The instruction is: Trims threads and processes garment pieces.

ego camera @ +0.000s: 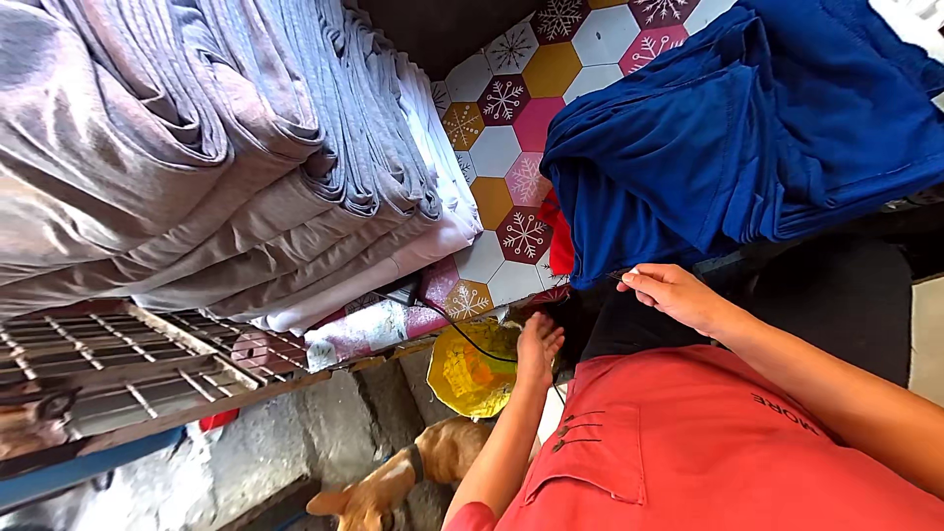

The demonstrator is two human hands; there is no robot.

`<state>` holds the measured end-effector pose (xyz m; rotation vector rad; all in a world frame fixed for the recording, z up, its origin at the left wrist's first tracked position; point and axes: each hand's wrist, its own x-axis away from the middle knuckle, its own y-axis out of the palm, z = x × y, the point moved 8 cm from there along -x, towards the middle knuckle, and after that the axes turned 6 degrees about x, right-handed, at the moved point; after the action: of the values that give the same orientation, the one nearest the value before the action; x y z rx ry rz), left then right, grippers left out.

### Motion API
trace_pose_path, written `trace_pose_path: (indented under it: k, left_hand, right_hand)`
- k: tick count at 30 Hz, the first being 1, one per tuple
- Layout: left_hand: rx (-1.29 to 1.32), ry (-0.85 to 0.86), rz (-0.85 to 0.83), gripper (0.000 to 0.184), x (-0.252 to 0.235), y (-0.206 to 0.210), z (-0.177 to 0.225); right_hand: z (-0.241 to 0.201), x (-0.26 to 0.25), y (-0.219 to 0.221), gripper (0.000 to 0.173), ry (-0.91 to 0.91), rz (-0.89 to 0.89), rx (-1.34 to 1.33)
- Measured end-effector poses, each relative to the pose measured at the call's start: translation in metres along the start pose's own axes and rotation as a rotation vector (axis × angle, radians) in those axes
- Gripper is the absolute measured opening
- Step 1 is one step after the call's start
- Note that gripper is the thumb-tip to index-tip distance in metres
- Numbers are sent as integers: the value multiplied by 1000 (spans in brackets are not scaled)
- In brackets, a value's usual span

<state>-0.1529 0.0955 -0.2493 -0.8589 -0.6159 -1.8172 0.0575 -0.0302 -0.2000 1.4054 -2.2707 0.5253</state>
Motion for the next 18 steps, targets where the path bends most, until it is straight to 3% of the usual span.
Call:
trace_pose_path:
  k: [3, 7, 10, 13, 18]
  left_hand:
    - [66, 6, -141, 38, 8, 37, 3]
    - [438, -66, -204, 23, 12, 86, 12]
    - [620, -64, -164, 13, 12, 93, 17]
    - [641, -14, -153, 14, 21, 90, 26]
    - [651, 9, -287, 16, 42, 97, 43]
  right_hand:
    - [-7, 4, -3, 22, -152, 88, 141]
    - [-25, 14, -5, 28, -335, 164, 302]
    - [-34, 20, -13, 39, -515, 313, 450]
    - [-47, 28, -16, 38, -693, 453, 561]
    - [-65, 32, -7, 34, -847, 503, 586]
